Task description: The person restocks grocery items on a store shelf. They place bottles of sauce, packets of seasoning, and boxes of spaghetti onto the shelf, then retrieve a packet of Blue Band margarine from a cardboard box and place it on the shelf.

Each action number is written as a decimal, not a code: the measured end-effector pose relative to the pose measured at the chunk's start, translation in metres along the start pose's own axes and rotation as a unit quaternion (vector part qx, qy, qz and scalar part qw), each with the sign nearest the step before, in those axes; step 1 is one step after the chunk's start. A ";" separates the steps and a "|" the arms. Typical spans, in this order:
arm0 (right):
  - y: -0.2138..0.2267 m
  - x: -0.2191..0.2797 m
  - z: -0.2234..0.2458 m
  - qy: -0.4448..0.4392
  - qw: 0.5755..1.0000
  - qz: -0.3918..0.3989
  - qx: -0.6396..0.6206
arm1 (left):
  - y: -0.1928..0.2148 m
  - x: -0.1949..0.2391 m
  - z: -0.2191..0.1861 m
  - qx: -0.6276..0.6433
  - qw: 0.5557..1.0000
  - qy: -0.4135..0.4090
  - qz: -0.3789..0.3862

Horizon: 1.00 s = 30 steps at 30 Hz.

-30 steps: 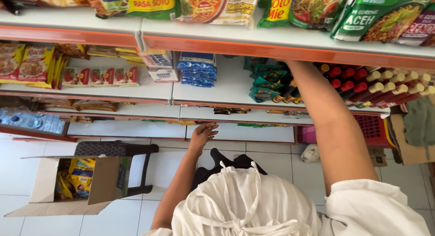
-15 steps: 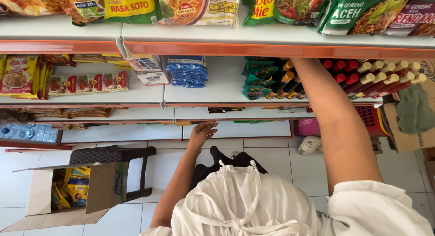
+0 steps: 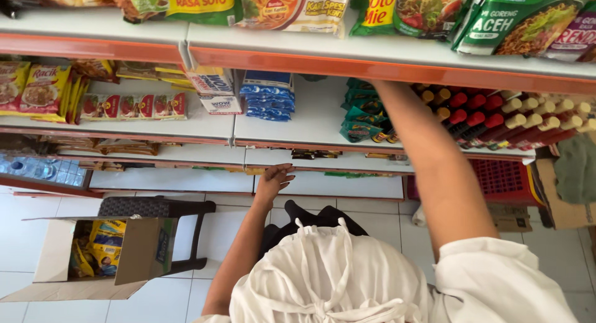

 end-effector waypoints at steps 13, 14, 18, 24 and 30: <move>-0.042 -0.036 0.034 0.026 0.995 0.014 -0.096 | 0.020 -0.004 0.014 0.007 0.998 -0.044 -0.033; -0.038 -0.038 0.033 0.006 0.996 0.017 -0.090 | 0.020 -0.003 0.012 0.007 0.998 -0.039 -0.038; -0.021 -0.037 0.028 -0.003 1.000 0.014 -0.023 | 0.019 -0.002 0.003 0.008 0.998 -0.044 -0.044; 0.019 -0.029 0.002 -0.037 0.997 -0.065 0.035 | 0.011 -0.009 0.007 0.016 0.998 -0.037 -0.044; 0.055 -0.017 -0.022 -0.066 0.991 -0.100 0.063 | 0.001 -0.016 0.014 0.006 0.999 -0.030 -0.027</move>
Point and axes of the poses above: each hand's wrist, its own x-axis away from the middle knuckle, its own y-axis out of the back of the hand, z = x × y, the point moved 3 cm from there along -x, towards the middle knuckle, and after that the axes turned 13 degrees about -x, right-handed, at the moved point
